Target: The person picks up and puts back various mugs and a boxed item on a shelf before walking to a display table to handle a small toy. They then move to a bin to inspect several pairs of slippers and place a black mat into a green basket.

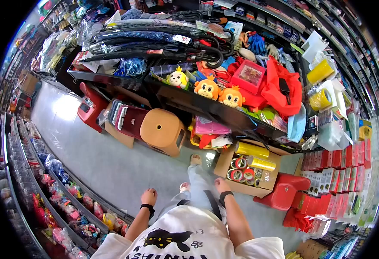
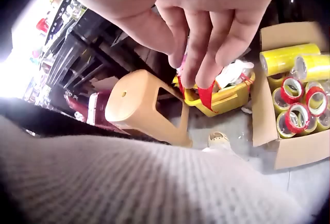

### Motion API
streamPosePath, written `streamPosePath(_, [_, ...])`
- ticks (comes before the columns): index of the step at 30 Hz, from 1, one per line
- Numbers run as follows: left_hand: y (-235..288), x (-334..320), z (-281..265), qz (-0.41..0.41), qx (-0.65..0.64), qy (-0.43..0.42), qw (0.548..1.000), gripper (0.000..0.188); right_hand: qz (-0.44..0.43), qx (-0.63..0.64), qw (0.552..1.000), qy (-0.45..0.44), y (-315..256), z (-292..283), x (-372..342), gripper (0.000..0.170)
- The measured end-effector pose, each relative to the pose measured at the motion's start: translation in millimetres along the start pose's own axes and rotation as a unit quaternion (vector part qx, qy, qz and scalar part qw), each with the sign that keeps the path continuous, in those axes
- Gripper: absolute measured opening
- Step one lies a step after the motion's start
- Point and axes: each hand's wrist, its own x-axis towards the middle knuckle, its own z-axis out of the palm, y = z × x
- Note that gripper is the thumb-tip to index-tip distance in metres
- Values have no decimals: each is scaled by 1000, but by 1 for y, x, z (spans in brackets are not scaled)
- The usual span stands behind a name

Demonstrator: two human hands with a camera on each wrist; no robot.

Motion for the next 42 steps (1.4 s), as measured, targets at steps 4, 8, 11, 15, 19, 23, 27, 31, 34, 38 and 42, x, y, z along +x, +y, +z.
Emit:
streamPosePath(4, [32, 39, -18, 10, 38, -17, 999, 20, -22, -39, 993, 110, -34, -36, 42, 21])
streamPosePath(8, [82, 102, -63, 36, 45, 24, 998, 24, -101, 77, 984, 125, -62, -74, 91, 16])
streamPosePath(11, [144, 154, -116, 98, 18, 122, 988, 29, -124, 5, 983, 136, -104, -110, 103, 17])
streamPosePath(15, [214, 225, -159, 173, 17, 213, 961, 40, -176, 63, 978, 88, -71, -105, 147, 19])
streamPosePath(19, [298, 271, -225, 328, -19, 281, 901, 38, -152, 25, 986, 63, -73, -111, 135, 18])
streamPosePath(23, [344, 335, -247, 353, 66, 272, 893, 46, -68, -13, 996, 54, -58, -103, 114, 19])
streamPosePath(27, [358, 401, -236, 296, 187, 226, 909, 44, -15, 63, 990, 129, -47, -88, 84, 19])
streamPosePath(31, [365, 447, -236, 189, 250, 31, 949, 38, 18, 104, 985, 138, -16, -66, 63, 17])
streamPosePath(34, [361, 464, -226, 203, 208, 27, 956, 38, 121, 125, 976, 131, -10, -59, 52, 17])
streamPosePath(38, [359, 462, -232, 269, 238, 18, 933, 56, 152, 202, 958, 134, -12, -45, 45, 17])
streamPosePath(42, [360, 454, -243, 298, 281, -1, 912, 75, 150, 168, 968, 107, -9, -34, 55, 18])
